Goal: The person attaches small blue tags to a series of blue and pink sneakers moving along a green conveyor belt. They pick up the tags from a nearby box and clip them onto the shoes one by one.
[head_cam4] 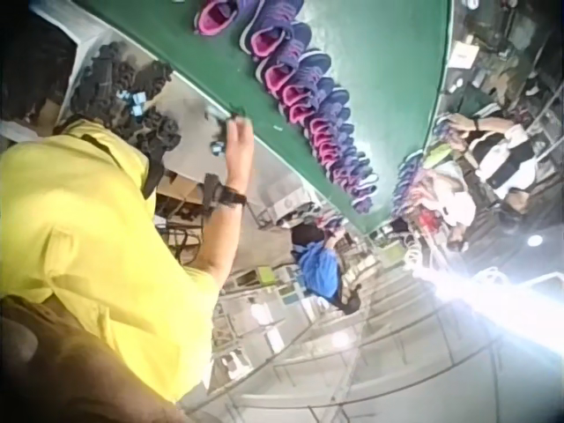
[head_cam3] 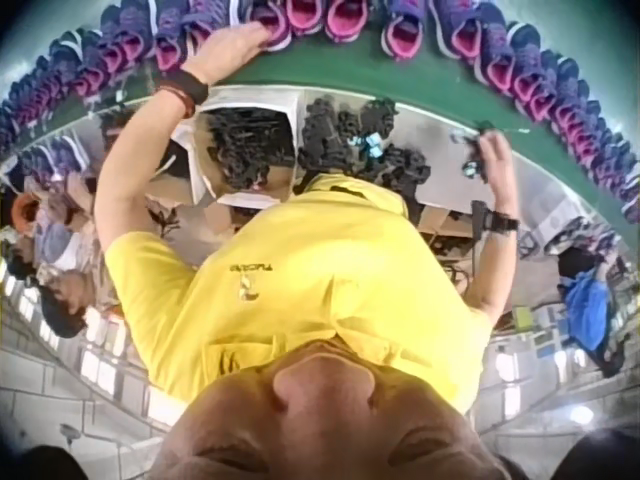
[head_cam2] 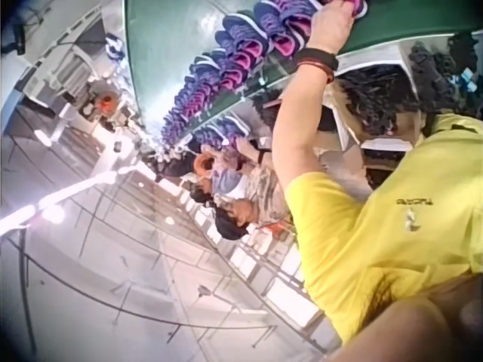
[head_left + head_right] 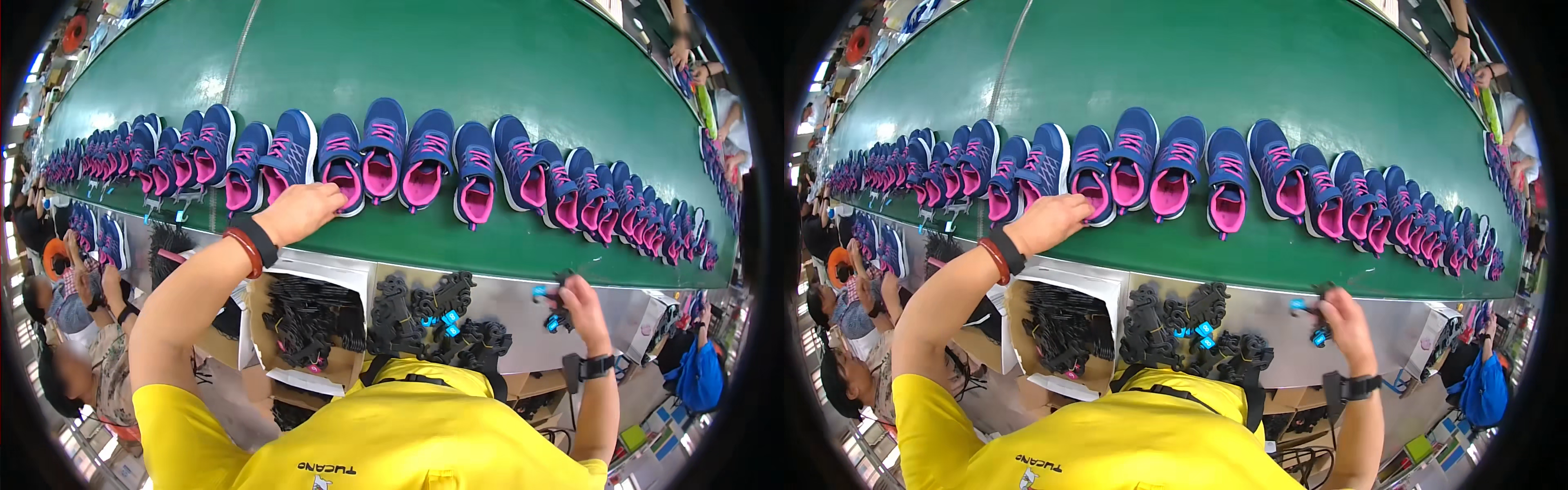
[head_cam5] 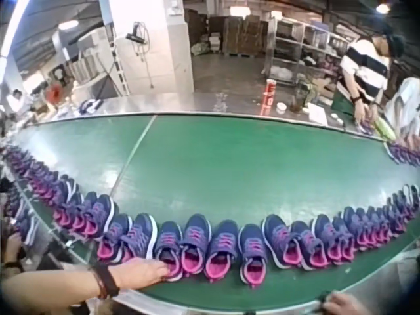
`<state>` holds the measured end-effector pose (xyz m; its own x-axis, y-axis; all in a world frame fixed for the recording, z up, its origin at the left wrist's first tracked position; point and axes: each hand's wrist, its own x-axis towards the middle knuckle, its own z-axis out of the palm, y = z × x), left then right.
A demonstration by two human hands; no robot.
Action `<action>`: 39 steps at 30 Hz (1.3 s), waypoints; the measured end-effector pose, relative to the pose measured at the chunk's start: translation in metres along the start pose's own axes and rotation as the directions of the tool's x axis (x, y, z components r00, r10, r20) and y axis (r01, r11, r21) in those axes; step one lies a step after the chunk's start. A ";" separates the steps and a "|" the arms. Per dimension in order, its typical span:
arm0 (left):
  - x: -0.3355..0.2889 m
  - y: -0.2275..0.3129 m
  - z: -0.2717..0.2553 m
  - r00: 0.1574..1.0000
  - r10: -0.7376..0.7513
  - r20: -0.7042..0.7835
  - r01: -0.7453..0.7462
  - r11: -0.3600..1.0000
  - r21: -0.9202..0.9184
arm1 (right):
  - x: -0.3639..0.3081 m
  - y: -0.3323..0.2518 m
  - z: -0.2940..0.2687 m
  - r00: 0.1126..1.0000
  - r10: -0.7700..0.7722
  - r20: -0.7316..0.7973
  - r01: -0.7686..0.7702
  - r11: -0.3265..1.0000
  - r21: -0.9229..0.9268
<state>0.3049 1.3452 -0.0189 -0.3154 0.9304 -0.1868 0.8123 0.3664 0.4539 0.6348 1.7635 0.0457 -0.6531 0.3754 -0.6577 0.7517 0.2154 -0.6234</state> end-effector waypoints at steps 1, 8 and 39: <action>0.001 0.000 0.001 1.000 -0.004 0.023 0.004 1.000 -0.012 | 0.011 -0.026 0.028 0.994 -0.040 0.098 0.021 0.981 0.194; -0.010 -0.012 0.001 0.999 -0.011 -0.042 0.008 0.997 -0.080 | 0.049 -0.163 0.223 0.844 -0.075 0.531 -0.090 0.957 0.277; -0.008 -0.018 -0.017 0.999 0.039 0.025 -0.041 0.996 0.076 | 0.085 -0.195 0.290 0.569 -0.086 0.818 -0.356 0.871 0.339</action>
<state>0.2847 1.3315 -0.0103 -0.2710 0.9435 -0.1905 0.8595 0.3263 0.3935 0.4060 1.4919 -0.0116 -0.5117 -0.5419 -0.6667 0.8557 -0.2520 -0.4519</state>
